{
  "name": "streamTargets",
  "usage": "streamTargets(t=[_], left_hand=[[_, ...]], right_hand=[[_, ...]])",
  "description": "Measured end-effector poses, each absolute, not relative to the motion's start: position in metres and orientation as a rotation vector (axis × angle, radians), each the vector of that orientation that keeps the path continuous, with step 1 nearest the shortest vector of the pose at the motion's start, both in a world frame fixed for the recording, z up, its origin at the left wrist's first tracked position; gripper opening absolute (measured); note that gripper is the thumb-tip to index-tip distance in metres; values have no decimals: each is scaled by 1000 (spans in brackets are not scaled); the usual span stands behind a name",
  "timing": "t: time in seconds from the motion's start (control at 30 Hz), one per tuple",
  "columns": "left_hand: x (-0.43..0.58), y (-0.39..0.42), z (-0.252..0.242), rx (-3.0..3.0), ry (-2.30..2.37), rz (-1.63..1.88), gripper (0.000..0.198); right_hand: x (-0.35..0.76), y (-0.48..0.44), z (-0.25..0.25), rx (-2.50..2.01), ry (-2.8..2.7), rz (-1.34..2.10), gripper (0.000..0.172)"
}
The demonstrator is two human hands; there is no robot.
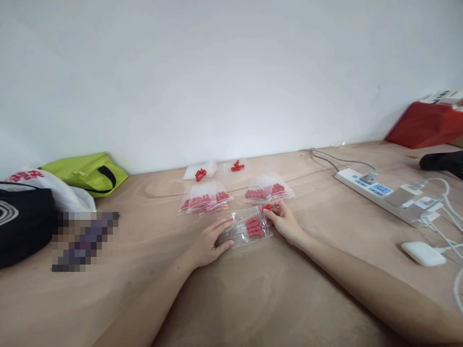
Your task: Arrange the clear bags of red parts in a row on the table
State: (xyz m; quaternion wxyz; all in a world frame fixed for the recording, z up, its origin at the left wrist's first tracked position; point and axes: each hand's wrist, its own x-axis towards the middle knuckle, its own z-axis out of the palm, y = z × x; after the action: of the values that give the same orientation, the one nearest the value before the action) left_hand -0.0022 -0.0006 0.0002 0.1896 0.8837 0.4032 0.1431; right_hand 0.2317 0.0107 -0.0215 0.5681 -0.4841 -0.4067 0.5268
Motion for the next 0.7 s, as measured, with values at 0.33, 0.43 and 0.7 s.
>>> streamTargets(t=[0.33, 0.43, 0.7], left_hand=[[-2, -1, 0, 2480, 1130, 410, 46], [-3, -1, 0, 2491, 1127, 422, 46], [-3, 0, -2, 2500, 1141, 421, 45]], right_hand=[[236, 28, -33, -1295, -1395, 1163, 26], [236, 32, -33, -1387, -1420, 1050, 25], [230, 30, -25, -1408, -1677, 859, 26]])
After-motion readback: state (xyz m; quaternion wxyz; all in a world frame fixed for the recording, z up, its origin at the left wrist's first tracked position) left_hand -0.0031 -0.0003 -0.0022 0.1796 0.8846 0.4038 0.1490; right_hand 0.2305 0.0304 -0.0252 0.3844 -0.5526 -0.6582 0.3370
